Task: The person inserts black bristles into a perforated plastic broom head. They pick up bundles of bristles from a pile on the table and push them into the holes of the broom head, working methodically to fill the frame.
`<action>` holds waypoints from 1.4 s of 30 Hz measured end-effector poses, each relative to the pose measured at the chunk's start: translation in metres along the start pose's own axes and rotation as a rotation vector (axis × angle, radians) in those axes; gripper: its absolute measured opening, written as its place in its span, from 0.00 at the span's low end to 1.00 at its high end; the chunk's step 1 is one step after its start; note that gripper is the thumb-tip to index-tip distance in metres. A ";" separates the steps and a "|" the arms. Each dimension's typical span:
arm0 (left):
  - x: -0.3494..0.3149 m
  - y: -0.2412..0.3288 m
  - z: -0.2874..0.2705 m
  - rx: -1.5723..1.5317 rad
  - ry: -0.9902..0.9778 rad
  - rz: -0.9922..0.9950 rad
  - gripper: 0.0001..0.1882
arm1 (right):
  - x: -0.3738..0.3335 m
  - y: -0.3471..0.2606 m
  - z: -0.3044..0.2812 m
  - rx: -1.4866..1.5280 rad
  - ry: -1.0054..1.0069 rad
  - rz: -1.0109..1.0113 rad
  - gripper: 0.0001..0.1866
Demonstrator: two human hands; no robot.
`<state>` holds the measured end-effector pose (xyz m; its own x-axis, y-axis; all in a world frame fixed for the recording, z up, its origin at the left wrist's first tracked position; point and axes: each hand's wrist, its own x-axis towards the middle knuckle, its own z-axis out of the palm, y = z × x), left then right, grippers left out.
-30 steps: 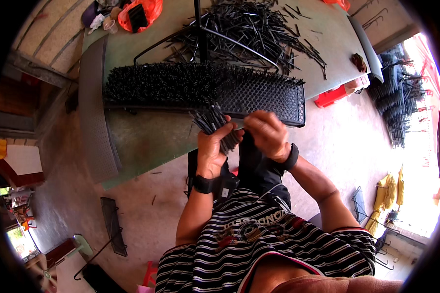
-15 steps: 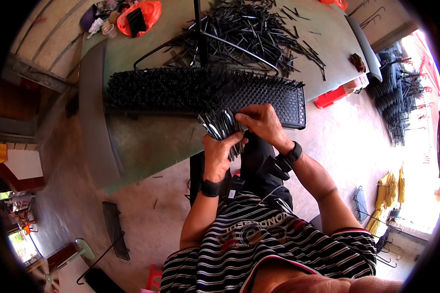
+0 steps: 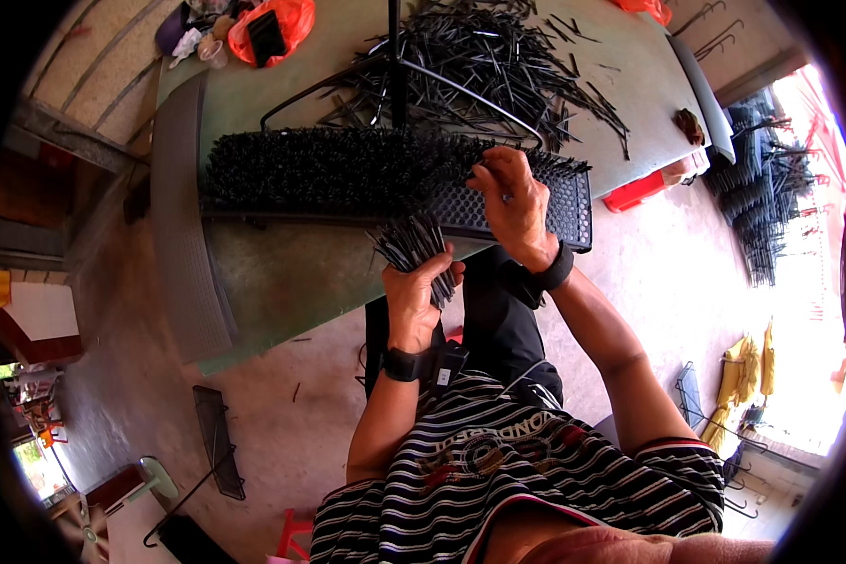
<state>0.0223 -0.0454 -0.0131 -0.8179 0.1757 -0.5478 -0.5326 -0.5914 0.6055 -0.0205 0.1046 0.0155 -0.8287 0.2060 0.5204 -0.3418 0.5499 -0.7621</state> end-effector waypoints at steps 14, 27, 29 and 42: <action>0.001 -0.004 -0.003 0.021 0.035 0.034 0.08 | 0.013 0.025 0.004 -0.471 -0.233 -0.311 0.03; -0.002 -0.011 0.005 0.024 -0.020 0.077 0.11 | 0.002 -0.012 -0.016 0.330 -0.190 0.487 0.07; -0.002 -0.007 0.004 0.033 0.001 0.084 0.10 | 0.003 -0.013 -0.009 0.251 -0.057 0.315 0.08; -0.003 -0.004 0.004 0.014 0.043 0.090 0.13 | 0.000 0.008 0.013 0.043 -0.016 0.053 0.07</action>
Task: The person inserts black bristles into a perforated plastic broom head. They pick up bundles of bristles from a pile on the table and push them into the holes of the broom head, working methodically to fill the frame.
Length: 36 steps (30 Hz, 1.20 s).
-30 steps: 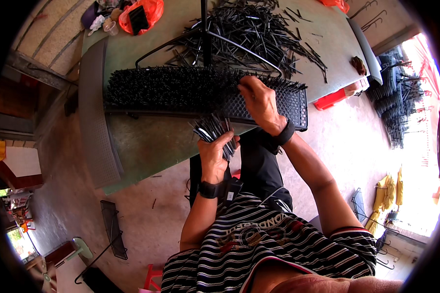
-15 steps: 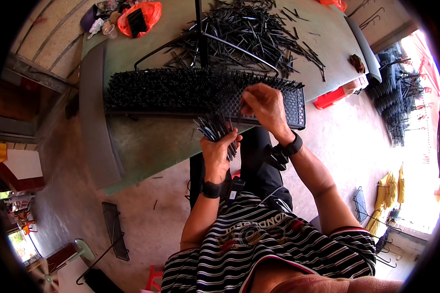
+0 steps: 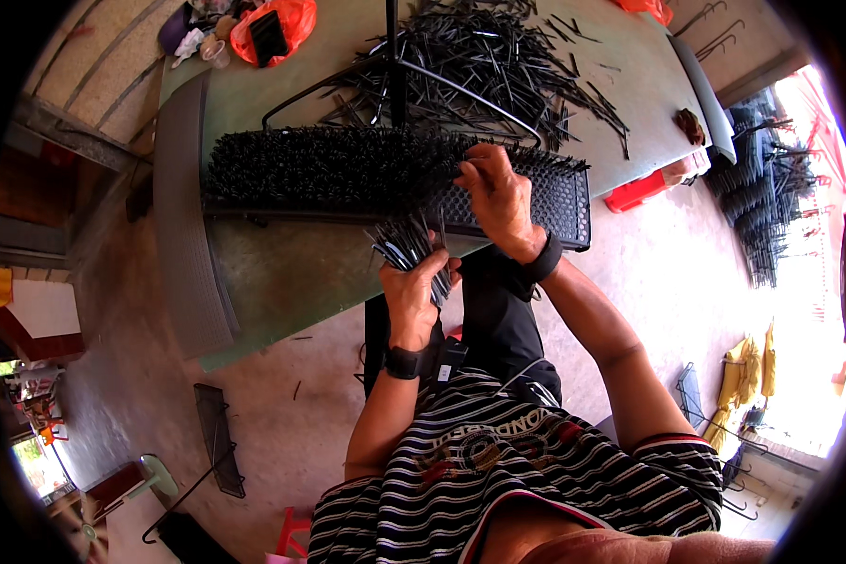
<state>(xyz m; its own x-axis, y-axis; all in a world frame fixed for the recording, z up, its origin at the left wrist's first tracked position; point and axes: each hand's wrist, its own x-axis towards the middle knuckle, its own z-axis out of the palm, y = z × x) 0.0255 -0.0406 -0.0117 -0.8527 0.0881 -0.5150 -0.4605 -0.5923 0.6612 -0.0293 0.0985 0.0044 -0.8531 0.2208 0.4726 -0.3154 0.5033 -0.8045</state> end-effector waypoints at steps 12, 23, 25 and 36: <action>0.001 0.001 0.004 -0.007 -0.018 -0.037 0.14 | -0.013 -0.009 -0.020 -0.083 -0.351 0.272 0.10; 0.003 0.003 -0.003 0.041 -0.041 -0.061 0.14 | -0.003 -0.016 -0.007 0.018 -0.017 0.019 0.10; 0.003 0.003 -0.004 0.025 -0.030 -0.078 0.14 | -0.004 -0.007 -0.004 -0.048 -0.031 -0.045 0.10; 0.005 0.005 -0.008 -0.093 -0.163 -0.126 0.16 | 0.003 -0.012 -0.013 -0.310 -0.244 -0.159 0.08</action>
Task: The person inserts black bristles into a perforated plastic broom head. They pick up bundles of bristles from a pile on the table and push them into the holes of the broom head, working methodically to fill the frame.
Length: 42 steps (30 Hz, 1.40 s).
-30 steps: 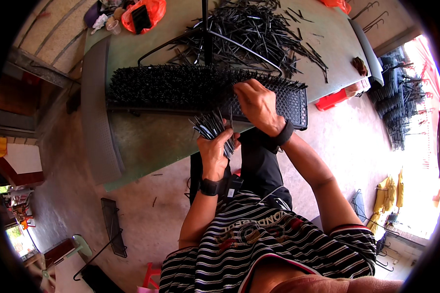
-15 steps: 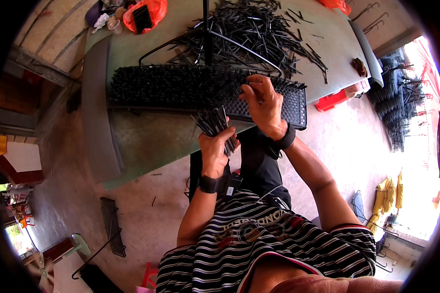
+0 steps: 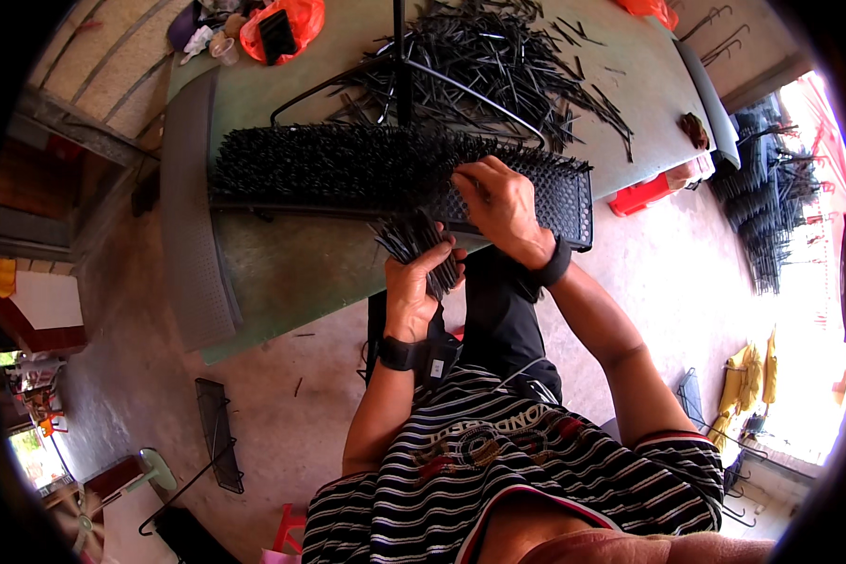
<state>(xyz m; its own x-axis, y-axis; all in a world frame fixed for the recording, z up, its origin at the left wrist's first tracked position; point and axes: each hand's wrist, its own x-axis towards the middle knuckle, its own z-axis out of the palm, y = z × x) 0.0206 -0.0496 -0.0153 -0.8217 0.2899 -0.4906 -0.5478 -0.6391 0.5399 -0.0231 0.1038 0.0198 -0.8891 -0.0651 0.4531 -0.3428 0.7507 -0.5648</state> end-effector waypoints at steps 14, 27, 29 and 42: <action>0.007 -0.020 0.006 0.133 -0.046 0.126 0.11 | -0.025 0.009 -0.014 0.628 -0.369 0.663 0.09; 0.010 -0.021 0.010 -0.020 0.157 0.096 0.06 | -0.065 -0.006 -0.024 -0.052 -0.259 -0.485 0.25; 0.009 -0.019 0.011 -0.019 0.144 0.067 0.06 | -0.068 0.006 -0.025 -0.094 -0.273 -0.556 0.23; 0.005 -0.030 0.010 -0.028 0.224 0.211 0.07 | -0.057 0.009 -0.035 -0.291 -0.458 -0.764 0.11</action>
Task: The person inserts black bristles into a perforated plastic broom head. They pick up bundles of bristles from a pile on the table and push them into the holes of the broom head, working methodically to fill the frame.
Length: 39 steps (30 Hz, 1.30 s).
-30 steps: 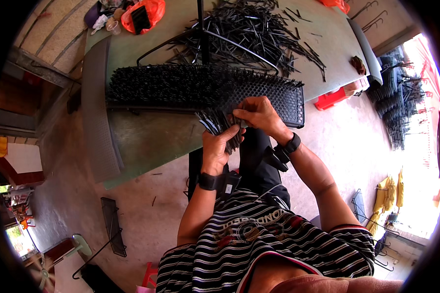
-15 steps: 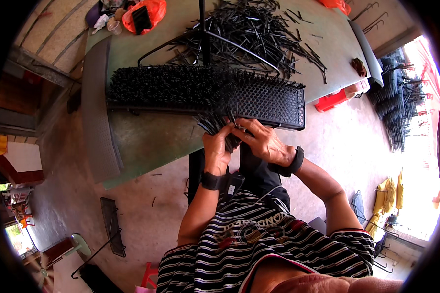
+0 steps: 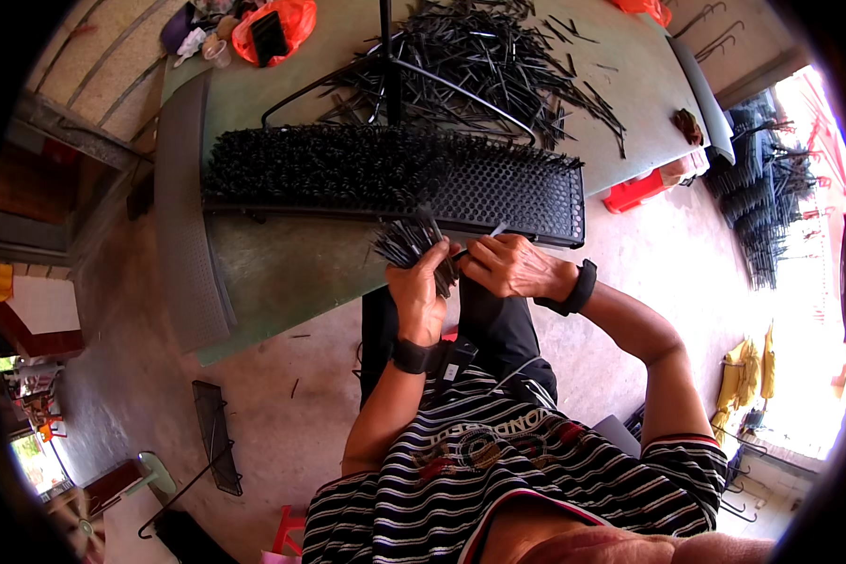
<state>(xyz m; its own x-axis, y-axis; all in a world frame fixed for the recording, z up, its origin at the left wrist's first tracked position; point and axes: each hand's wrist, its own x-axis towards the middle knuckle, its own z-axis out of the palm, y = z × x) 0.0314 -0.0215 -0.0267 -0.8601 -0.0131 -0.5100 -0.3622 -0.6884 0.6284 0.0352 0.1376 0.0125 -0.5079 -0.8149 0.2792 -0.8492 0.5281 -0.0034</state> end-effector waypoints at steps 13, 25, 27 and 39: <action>-0.002 0.023 -0.012 -0.038 -0.087 -0.148 0.08 | 0.047 0.007 0.000 0.694 0.745 0.887 0.09; 0.001 0.021 -0.022 0.093 -0.052 -0.148 0.07 | 0.062 0.023 0.026 0.471 0.731 0.745 0.08; -0.001 0.022 -0.021 0.080 -0.048 -0.143 0.07 | 0.061 0.025 0.025 0.365 0.680 0.660 0.07; -0.006 0.020 -0.012 0.114 -0.146 -0.045 0.12 | 0.043 0.014 0.018 0.946 0.113 1.029 0.12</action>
<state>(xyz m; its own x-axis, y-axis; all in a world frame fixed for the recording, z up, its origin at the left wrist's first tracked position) 0.0339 -0.0444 -0.0179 -0.8822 0.1271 -0.4533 -0.4325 -0.5991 0.6738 -0.0010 0.1053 0.0070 -0.9784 -0.1190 -0.1690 0.0937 0.4735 -0.8758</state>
